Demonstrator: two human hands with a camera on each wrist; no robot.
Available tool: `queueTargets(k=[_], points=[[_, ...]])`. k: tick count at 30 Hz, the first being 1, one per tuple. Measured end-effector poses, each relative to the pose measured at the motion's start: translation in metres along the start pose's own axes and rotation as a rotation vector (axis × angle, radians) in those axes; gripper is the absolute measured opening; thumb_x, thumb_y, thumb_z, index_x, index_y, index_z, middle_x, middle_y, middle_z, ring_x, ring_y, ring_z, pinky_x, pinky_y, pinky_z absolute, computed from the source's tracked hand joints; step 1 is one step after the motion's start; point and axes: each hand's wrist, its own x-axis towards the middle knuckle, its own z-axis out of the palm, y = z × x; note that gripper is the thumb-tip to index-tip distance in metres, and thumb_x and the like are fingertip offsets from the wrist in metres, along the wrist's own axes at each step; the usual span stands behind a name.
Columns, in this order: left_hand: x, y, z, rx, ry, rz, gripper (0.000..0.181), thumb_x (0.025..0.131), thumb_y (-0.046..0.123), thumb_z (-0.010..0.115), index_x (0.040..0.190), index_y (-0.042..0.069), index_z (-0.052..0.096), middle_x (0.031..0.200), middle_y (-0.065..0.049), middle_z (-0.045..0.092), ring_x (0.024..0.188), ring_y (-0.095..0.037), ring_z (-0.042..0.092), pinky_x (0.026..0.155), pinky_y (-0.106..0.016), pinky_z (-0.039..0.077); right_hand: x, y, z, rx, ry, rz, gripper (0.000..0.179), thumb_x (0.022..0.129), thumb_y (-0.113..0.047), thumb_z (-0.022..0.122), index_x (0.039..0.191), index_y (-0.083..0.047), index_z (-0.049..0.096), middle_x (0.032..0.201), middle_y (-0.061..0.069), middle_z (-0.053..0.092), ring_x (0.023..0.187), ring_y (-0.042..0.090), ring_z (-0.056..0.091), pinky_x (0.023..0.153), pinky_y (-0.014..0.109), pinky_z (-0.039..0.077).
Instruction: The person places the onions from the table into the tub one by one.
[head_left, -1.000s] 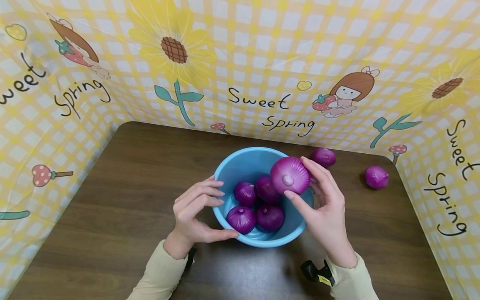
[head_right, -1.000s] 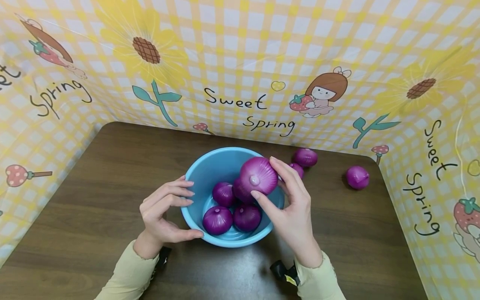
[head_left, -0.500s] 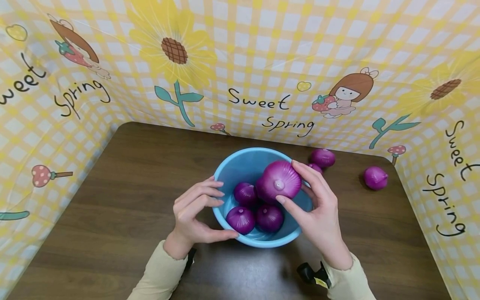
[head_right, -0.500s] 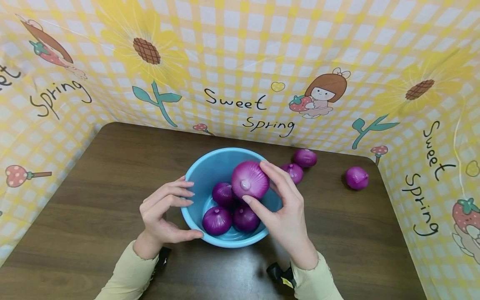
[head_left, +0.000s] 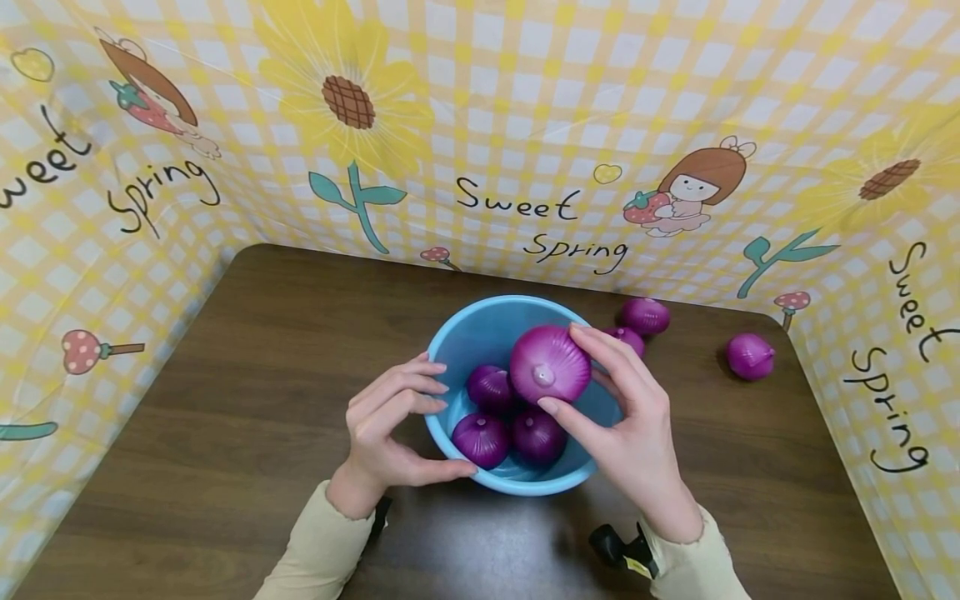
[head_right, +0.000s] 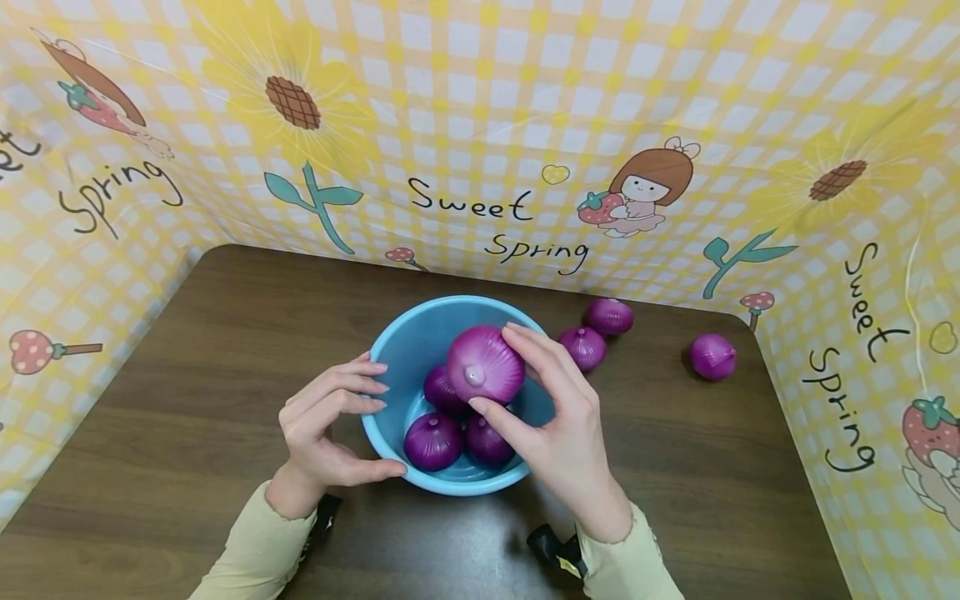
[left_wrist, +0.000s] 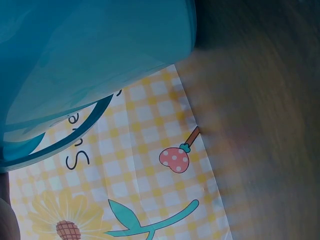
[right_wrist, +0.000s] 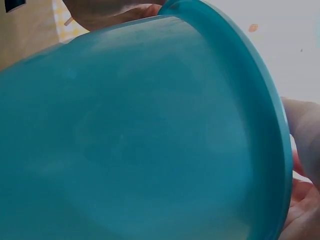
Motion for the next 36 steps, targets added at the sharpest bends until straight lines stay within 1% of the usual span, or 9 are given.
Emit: queueTargets(k=[4, 11, 16, 20, 23, 25, 28, 32, 36], points=[[0.000, 0.000, 0.000, 0.000, -0.002, -0.002, 0.062, 0.070, 0.054, 0.090, 0.072, -0.003, 0.065, 0.079, -0.020, 0.068, 0.079, -0.037, 0.070, 0.091, -0.054, 0.057, 0.001, -0.001, 0.001, -0.016, -0.011, -0.003, 0.073, 0.067, 0.019, 0.085, 0.135, 0.004, 0.061, 0.137, 0.015, 0.059, 0.123, 0.029, 0.057, 0.098, 0.032, 0.055], [0.001, 0.000, 0.000, -0.002, -0.003, -0.002, 0.062, 0.070, 0.054, 0.090, 0.072, -0.003, 0.065, 0.079, -0.020, 0.068, 0.078, -0.038, 0.070, 0.091, -0.053, 0.057, 0.003, -0.005, 0.004, -0.034, -0.024, -0.053, 0.072, 0.064, 0.017, 0.088, 0.131, 0.006, 0.062, 0.133, 0.019, 0.060, 0.121, 0.029, 0.059, 0.096, 0.031, 0.055], [0.000, 0.000, 0.000, -0.001, -0.002, 0.000, 0.062, 0.070, 0.054, 0.091, 0.072, -0.003, 0.065, 0.079, -0.020, 0.068, 0.076, -0.040, 0.069, 0.090, -0.053, 0.057, 0.003, -0.005, 0.006, -0.063, -0.033, -0.069, 0.071, 0.065, 0.013, 0.089, 0.131, 0.005, 0.064, 0.133, 0.017, 0.061, 0.121, 0.028, 0.060, 0.097, 0.030, 0.054], [0.000, 0.000, -0.001, 0.000, -0.007, -0.002, 0.062, 0.071, 0.054, 0.090, 0.072, -0.003, 0.065, 0.079, -0.020, 0.068, 0.077, -0.039, 0.070, 0.091, -0.053, 0.057, 0.001, 0.002, 0.007, -0.103, -0.042, -0.062, 0.073, 0.066, 0.006, 0.092, 0.134, -0.002, 0.065, 0.136, 0.010, 0.062, 0.121, 0.026, 0.060, 0.097, 0.030, 0.055], [0.000, 0.000, -0.001, 0.000, -0.011, -0.004, 0.062, 0.071, 0.054, 0.090, 0.072, -0.003, 0.065, 0.079, -0.020, 0.068, 0.079, -0.038, 0.070, 0.091, -0.053, 0.057, -0.001, 0.012, 0.007, -0.129, -0.054, -0.054, 0.075, 0.067, -0.001, 0.094, 0.136, -0.008, 0.065, 0.138, 0.004, 0.061, 0.123, 0.023, 0.060, 0.095, 0.030, 0.056], [0.000, 0.000, -0.001, -0.001, -0.011, -0.004, 0.062, 0.071, 0.054, 0.090, 0.072, -0.003, 0.065, 0.079, -0.020, 0.069, 0.079, -0.038, 0.070, 0.091, -0.053, 0.057, -0.002, 0.018, 0.007, -0.134, -0.066, -0.053, 0.076, 0.068, -0.005, 0.095, 0.138, -0.011, 0.064, 0.139, 0.002, 0.060, 0.124, 0.023, 0.059, 0.095, 0.031, 0.056], [0.000, 0.000, -0.001, -0.001, -0.007, -0.002, 0.062, 0.071, 0.054, 0.090, 0.072, -0.003, 0.065, 0.079, -0.020, 0.068, 0.079, -0.038, 0.070, 0.091, -0.053, 0.056, -0.003, 0.025, 0.006, -0.138, -0.079, -0.062, 0.077, 0.070, -0.008, 0.095, 0.139, -0.013, 0.063, 0.140, 0.001, 0.059, 0.127, 0.023, 0.058, 0.100, 0.034, 0.054], [0.000, -0.001, 0.000, -0.002, 0.000, 0.004, 0.062, 0.071, 0.054, 0.090, 0.072, -0.002, 0.065, 0.078, -0.020, 0.068, 0.079, -0.037, 0.071, 0.091, -0.054, 0.056, -0.003, 0.028, 0.006, -0.143, -0.082, -0.077, 0.076, 0.072, -0.012, 0.094, 0.140, -0.013, 0.062, 0.142, 0.004, 0.059, 0.129, 0.025, 0.056, 0.106, 0.039, 0.049], [0.000, -0.001, 0.001, -0.001, 0.004, 0.007, 0.062, 0.071, 0.054, 0.090, 0.072, -0.003, 0.065, 0.078, -0.020, 0.068, 0.079, -0.037, 0.071, 0.091, -0.054, 0.056, -0.003, 0.027, 0.005, -0.149, -0.082, -0.070, 0.076, 0.072, -0.010, 0.094, 0.141, -0.014, 0.062, 0.142, 0.004, 0.059, 0.130, 0.025, 0.055, 0.107, 0.041, 0.048]])
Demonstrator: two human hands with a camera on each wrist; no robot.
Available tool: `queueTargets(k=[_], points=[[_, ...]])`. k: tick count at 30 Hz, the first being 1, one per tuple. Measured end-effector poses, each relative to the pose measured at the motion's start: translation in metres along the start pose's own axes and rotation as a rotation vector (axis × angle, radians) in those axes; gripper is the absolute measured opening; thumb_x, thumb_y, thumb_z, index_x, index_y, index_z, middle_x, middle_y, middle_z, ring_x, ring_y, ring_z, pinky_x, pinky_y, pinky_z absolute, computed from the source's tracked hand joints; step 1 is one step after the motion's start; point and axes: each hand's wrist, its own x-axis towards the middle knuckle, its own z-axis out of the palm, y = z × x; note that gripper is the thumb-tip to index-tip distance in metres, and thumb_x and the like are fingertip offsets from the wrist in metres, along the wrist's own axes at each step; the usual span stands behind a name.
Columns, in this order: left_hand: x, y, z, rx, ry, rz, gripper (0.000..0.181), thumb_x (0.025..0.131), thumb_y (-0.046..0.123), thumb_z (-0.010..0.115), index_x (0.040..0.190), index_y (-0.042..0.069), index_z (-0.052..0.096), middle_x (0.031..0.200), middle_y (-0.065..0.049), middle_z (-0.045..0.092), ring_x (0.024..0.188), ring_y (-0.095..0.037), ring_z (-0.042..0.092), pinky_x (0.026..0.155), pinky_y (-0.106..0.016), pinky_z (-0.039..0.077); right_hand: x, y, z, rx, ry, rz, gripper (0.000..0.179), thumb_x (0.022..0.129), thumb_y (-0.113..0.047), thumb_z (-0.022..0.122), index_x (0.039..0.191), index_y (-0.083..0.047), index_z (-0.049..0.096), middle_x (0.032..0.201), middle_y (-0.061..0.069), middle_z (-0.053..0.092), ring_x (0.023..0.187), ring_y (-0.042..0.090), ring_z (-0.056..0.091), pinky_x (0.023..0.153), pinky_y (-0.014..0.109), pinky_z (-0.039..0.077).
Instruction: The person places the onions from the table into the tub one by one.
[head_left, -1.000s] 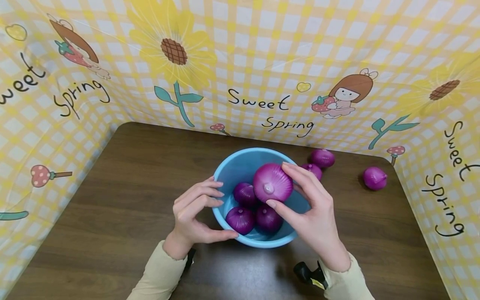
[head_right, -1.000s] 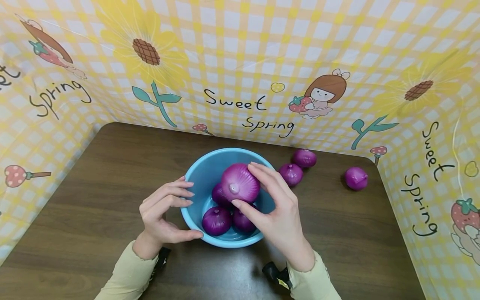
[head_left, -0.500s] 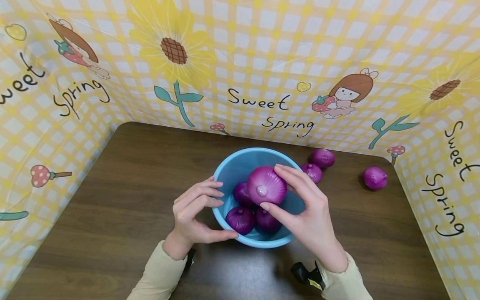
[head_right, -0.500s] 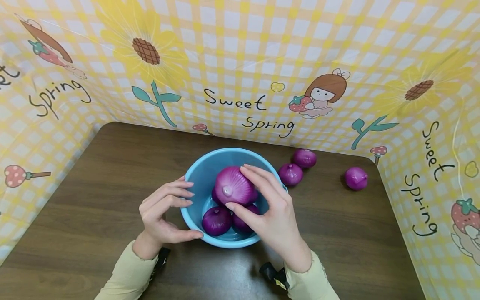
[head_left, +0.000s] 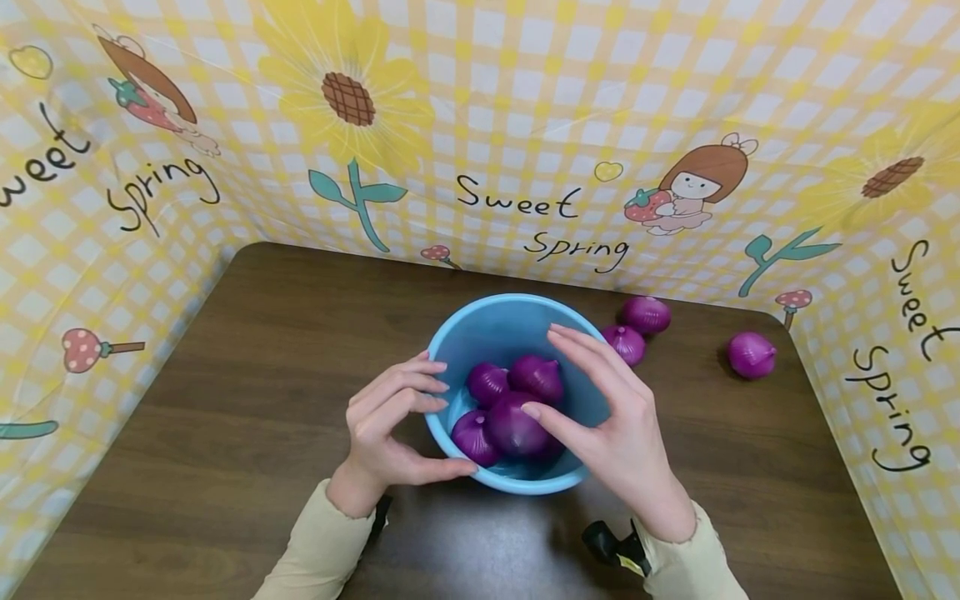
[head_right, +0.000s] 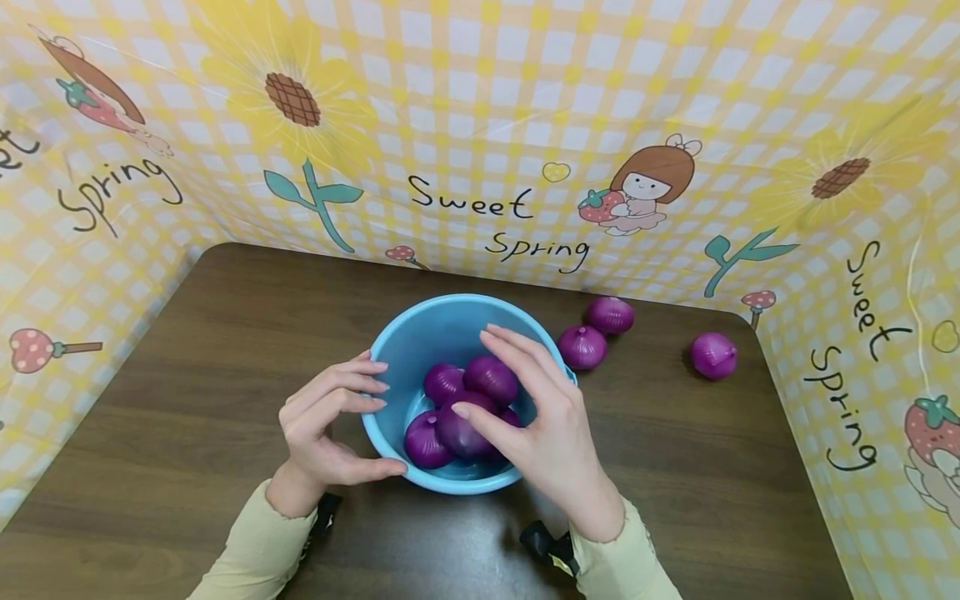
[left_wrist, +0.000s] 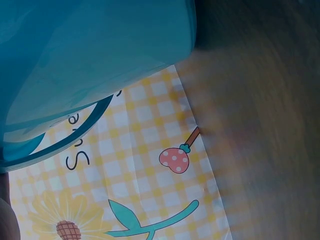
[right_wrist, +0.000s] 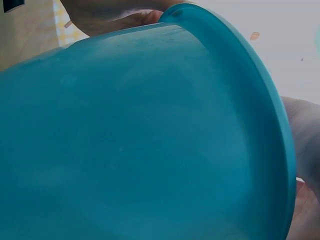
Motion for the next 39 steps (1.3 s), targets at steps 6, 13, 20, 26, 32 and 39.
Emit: queueTargets(k=[6, 13, 20, 26, 32, 39], points=[[0.000, 0.000, 0.000, 0.003, -0.003, -0.005, 0.062, 0.071, 0.055, 0.090, 0.072, -0.002, 0.065, 0.078, -0.019, 0.068, 0.079, -0.037, 0.071, 0.091, -0.053, 0.057, 0.000, 0.001, -0.002, -0.004, 0.009, 0.006, 0.074, 0.072, -0.009, 0.093, 0.140, -0.014, 0.063, 0.141, 0.002, 0.059, 0.130, 0.025, 0.055, 0.108, 0.041, 0.048], [0.000, 0.000, -0.001, 0.000, -0.008, -0.015, 0.062, 0.070, 0.055, 0.090, 0.072, -0.002, 0.065, 0.079, -0.019, 0.068, 0.080, -0.036, 0.071, 0.092, -0.053, 0.056, -0.002, 0.004, -0.005, 0.020, 0.024, 0.004, 0.066, 0.078, -0.014, 0.090, 0.138, -0.012, 0.064, 0.140, 0.004, 0.060, 0.130, 0.027, 0.055, 0.108, 0.038, 0.047], [0.000, 0.001, 0.000, 0.000, -0.002, -0.010, 0.062, 0.070, 0.054, 0.091, 0.072, -0.003, 0.065, 0.079, -0.020, 0.068, 0.081, -0.036, 0.071, 0.091, -0.053, 0.057, -0.003, 0.007, -0.006, 0.025, 0.046, 0.003, 0.064, 0.078, -0.011, 0.088, 0.138, -0.011, 0.064, 0.138, 0.004, 0.062, 0.129, 0.027, 0.056, 0.108, 0.036, 0.047], [-0.001, 0.001, -0.001, 0.005, -0.006, -0.012, 0.062, 0.069, 0.054, 0.091, 0.072, -0.003, 0.066, 0.079, -0.019, 0.068, 0.080, -0.037, 0.071, 0.091, -0.053, 0.057, -0.003, 0.008, -0.008, 0.028, 0.063, 0.021, 0.066, 0.076, -0.004, 0.088, 0.137, -0.011, 0.065, 0.136, 0.003, 0.063, 0.125, 0.027, 0.058, 0.105, 0.034, 0.049], [-0.002, 0.001, -0.001, 0.003, -0.005, -0.010, 0.062, 0.069, 0.054, 0.091, 0.072, -0.003, 0.065, 0.079, -0.020, 0.068, 0.081, -0.036, 0.071, 0.091, -0.053, 0.057, -0.003, 0.012, -0.010, 0.073, 0.088, 0.041, 0.067, 0.075, 0.003, 0.087, 0.137, -0.008, 0.064, 0.134, 0.006, 0.064, 0.120, 0.030, 0.060, 0.105, 0.035, 0.049], [-0.001, 0.000, 0.000, 0.003, 0.000, -0.003, 0.062, 0.070, 0.054, 0.091, 0.072, -0.003, 0.065, 0.079, -0.020, 0.068, 0.081, -0.036, 0.071, 0.091, -0.053, 0.057, -0.003, 0.014, -0.015, 0.134, 0.102, 0.083, 0.069, 0.075, 0.014, 0.082, 0.138, -0.007, 0.063, 0.135, 0.012, 0.062, 0.122, 0.036, 0.057, 0.106, 0.041, 0.049]])
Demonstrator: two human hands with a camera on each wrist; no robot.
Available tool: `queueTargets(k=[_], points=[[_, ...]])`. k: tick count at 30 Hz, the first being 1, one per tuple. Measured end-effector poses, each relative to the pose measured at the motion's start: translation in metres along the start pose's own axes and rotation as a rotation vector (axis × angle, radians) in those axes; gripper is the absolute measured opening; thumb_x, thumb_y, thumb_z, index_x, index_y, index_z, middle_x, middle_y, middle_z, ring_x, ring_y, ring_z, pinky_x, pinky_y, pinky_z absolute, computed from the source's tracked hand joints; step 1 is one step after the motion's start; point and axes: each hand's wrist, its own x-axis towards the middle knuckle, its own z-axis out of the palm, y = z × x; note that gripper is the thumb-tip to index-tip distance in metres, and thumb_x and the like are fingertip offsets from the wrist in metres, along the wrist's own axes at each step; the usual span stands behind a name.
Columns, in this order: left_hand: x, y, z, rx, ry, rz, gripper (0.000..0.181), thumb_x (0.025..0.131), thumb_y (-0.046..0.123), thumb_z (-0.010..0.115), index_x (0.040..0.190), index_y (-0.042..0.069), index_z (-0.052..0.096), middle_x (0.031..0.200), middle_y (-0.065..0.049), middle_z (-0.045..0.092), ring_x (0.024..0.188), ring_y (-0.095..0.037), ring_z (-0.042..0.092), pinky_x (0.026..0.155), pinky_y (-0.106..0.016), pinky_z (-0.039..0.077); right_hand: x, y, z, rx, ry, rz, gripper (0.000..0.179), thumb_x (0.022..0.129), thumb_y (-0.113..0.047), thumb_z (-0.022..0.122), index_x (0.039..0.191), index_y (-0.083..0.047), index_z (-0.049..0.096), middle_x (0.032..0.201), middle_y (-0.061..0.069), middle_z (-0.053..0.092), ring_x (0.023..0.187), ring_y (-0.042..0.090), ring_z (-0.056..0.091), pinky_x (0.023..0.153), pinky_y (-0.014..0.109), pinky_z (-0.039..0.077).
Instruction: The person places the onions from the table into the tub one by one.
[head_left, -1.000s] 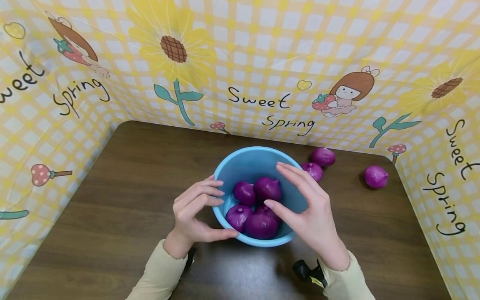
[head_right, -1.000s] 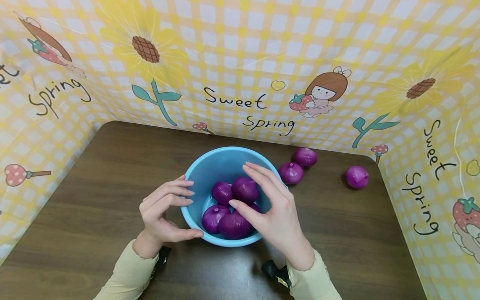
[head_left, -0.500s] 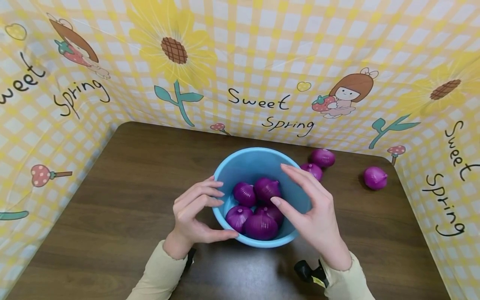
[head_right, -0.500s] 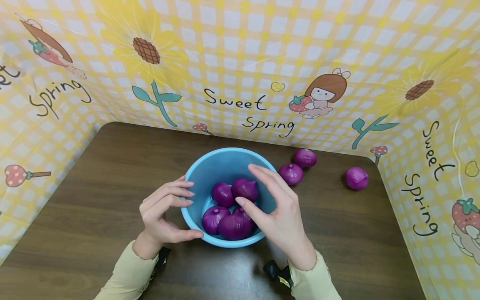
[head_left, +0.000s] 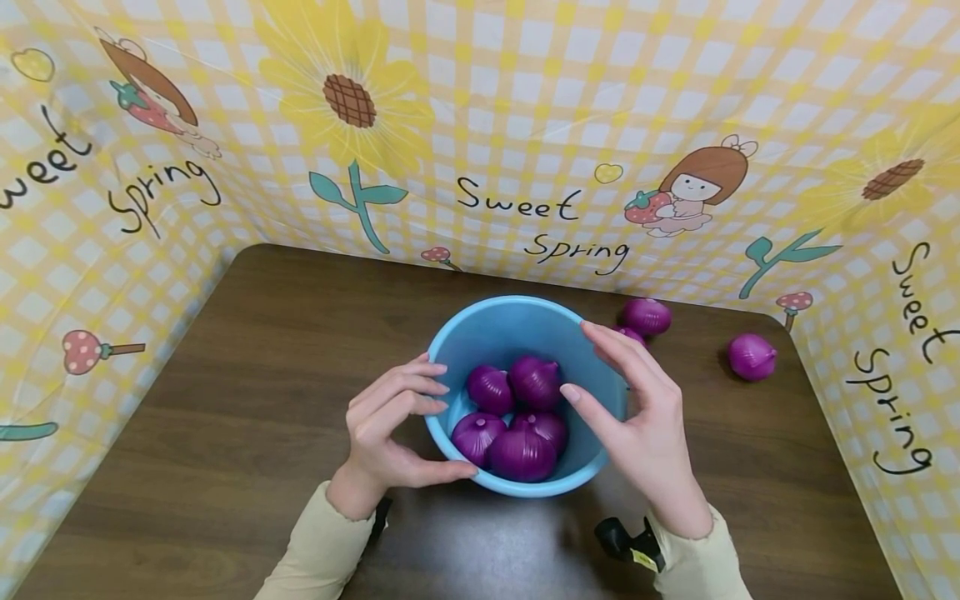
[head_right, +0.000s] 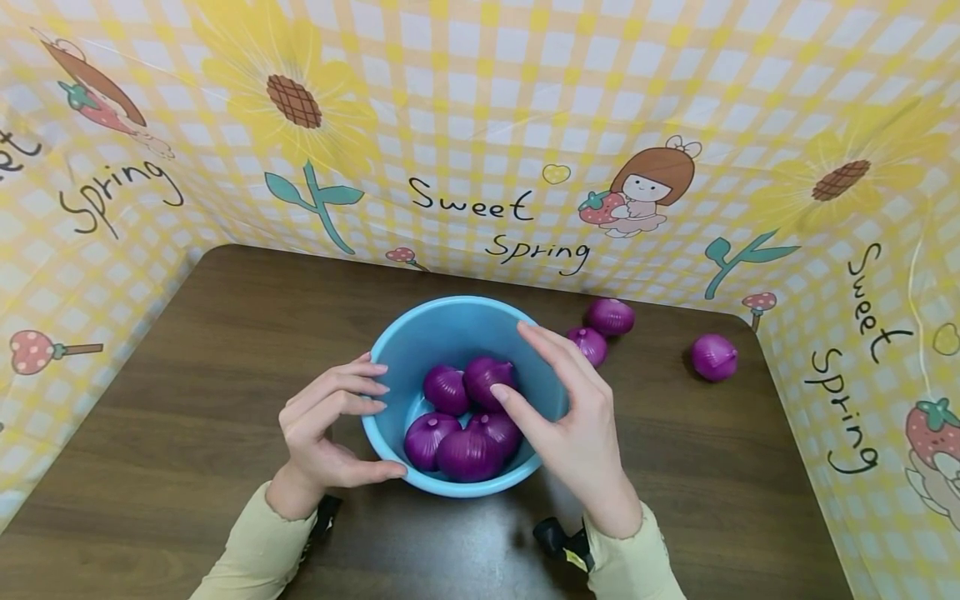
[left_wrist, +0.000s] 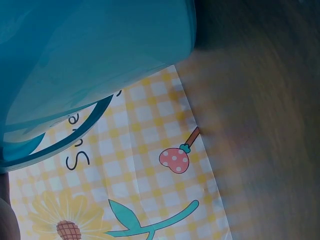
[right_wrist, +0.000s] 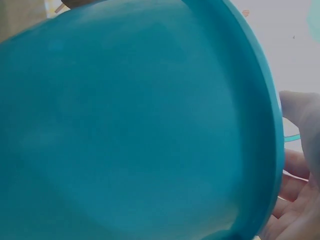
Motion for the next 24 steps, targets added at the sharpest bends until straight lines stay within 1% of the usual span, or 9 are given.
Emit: queueTargets(k=[2, 4, 8, 10, 13, 15, 19, 24], points=[[0.000, 0.000, 0.000, -0.001, -0.001, -0.001, 0.062, 0.070, 0.054, 0.091, 0.072, -0.003, 0.065, 0.079, -0.020, 0.068, 0.081, -0.036, 0.071, 0.091, -0.053, 0.057, 0.001, -0.002, -0.002, -0.003, 0.006, 0.018, 0.069, 0.077, 0.015, 0.081, 0.139, -0.009, 0.063, 0.136, 0.009, 0.062, 0.123, 0.035, 0.057, 0.106, 0.040, 0.049], [0.000, 0.000, 0.000, -0.001, -0.003, -0.002, 0.062, 0.070, 0.054, 0.090, 0.072, -0.003, 0.065, 0.080, -0.020, 0.068, 0.081, -0.036, 0.071, 0.091, -0.053, 0.057, 0.001, -0.006, -0.003, -0.002, 0.015, 0.023, 0.068, 0.077, 0.016, 0.080, 0.139, -0.008, 0.063, 0.136, 0.010, 0.062, 0.123, 0.036, 0.057, 0.106, 0.038, 0.049], [0.000, 0.001, 0.000, 0.001, -0.006, -0.005, 0.062, 0.070, 0.054, 0.090, 0.072, -0.003, 0.065, 0.080, -0.020, 0.069, 0.080, -0.037, 0.070, 0.092, -0.053, 0.057, 0.005, -0.019, -0.005, 0.010, 0.034, 0.015, 0.063, 0.078, 0.018, 0.076, 0.137, 0.000, 0.062, 0.134, 0.016, 0.062, 0.118, 0.039, 0.059, 0.104, 0.036, 0.050], [0.000, 0.001, 0.000, 0.001, -0.007, -0.007, 0.062, 0.070, 0.054, 0.090, 0.073, -0.003, 0.065, 0.080, -0.020, 0.069, 0.080, -0.037, 0.070, 0.091, -0.053, 0.057, 0.007, -0.025, -0.006, 0.008, 0.042, 0.009, 0.060, 0.079, 0.019, 0.075, 0.135, 0.004, 0.061, 0.133, 0.019, 0.061, 0.117, 0.036, 0.060, 0.103, 0.035, 0.051], [0.000, 0.001, 0.000, 0.003, -0.006, -0.007, 0.062, 0.070, 0.054, 0.090, 0.072, -0.003, 0.065, 0.080, -0.020, 0.068, 0.080, -0.037, 0.071, 0.091, -0.053, 0.057, 0.008, -0.028, -0.009, -0.005, 0.053, 0.015, 0.058, 0.079, 0.020, 0.074, 0.135, 0.006, 0.060, 0.133, 0.019, 0.061, 0.118, 0.029, 0.061, 0.103, 0.032, 0.051], [0.000, 0.000, 0.000, 0.003, -0.006, -0.007, 0.062, 0.070, 0.054, 0.090, 0.072, -0.003, 0.065, 0.080, -0.020, 0.068, 0.081, -0.037, 0.071, 0.091, -0.053, 0.057, 0.007, -0.026, -0.012, -0.019, 0.060, 0.031, 0.059, 0.080, 0.021, 0.073, 0.135, 0.005, 0.061, 0.134, 0.016, 0.061, 0.120, 0.025, 0.060, 0.104, 0.031, 0.050], [0.000, 0.000, 0.000, 0.003, -0.006, -0.005, 0.062, 0.070, 0.054, 0.090, 0.072, -0.003, 0.065, 0.080, -0.020, 0.069, 0.081, -0.036, 0.071, 0.091, -0.053, 0.057, 0.004, -0.018, -0.018, -0.043, 0.073, 0.055, 0.063, 0.080, 0.020, 0.074, 0.138, -0.001, 0.062, 0.137, 0.008, 0.062, 0.123, 0.026, 0.060, 0.107, 0.033, 0.047], [0.000, 0.000, 0.000, 0.003, -0.004, -0.006, 0.062, 0.071, 0.054, 0.090, 0.072, -0.003, 0.065, 0.079, -0.020, 0.068, 0.081, -0.036, 0.071, 0.091, -0.053, 0.057, 0.000, 0.001, -0.026, -0.051, 0.098, 0.051, 0.064, 0.079, 0.021, 0.074, 0.138, -0.001, 0.062, 0.137, 0.010, 0.061, 0.125, 0.029, 0.059, 0.109, 0.033, 0.045]])
